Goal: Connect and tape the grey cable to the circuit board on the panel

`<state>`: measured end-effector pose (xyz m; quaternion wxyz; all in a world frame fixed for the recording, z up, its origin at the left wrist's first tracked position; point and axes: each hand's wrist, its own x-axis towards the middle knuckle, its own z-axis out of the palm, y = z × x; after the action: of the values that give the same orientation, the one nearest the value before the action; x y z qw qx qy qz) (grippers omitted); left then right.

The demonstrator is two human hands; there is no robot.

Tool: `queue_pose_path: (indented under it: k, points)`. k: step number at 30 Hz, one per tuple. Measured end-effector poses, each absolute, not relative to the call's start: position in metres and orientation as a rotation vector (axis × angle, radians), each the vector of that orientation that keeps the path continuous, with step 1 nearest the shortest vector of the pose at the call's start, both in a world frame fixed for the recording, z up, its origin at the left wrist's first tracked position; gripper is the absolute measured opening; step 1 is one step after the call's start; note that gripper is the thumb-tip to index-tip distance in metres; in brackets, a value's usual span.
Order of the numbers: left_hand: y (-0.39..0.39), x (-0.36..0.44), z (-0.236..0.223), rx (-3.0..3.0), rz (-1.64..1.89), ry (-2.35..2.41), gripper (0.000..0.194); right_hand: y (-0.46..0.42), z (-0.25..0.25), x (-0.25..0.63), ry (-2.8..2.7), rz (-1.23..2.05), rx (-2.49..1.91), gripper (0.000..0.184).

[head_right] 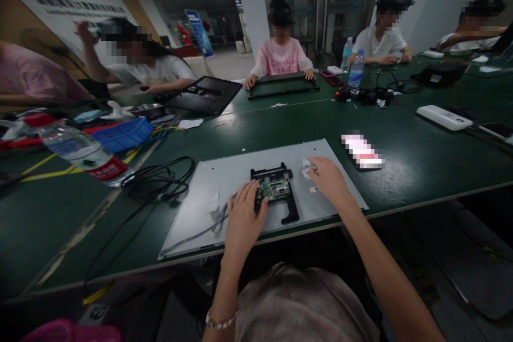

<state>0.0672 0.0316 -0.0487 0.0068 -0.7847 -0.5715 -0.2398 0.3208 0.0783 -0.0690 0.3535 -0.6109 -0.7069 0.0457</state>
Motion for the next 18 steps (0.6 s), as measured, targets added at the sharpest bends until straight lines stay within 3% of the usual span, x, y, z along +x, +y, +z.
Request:
queue_pose_path:
  k: [18]
  points:
    - [0.033, 0.066, -0.05, -2.461, -0.758, -1.754, 0.042, 0.082, -0.04, 0.319, -2.118, -0.054, -1.637, 0.03]
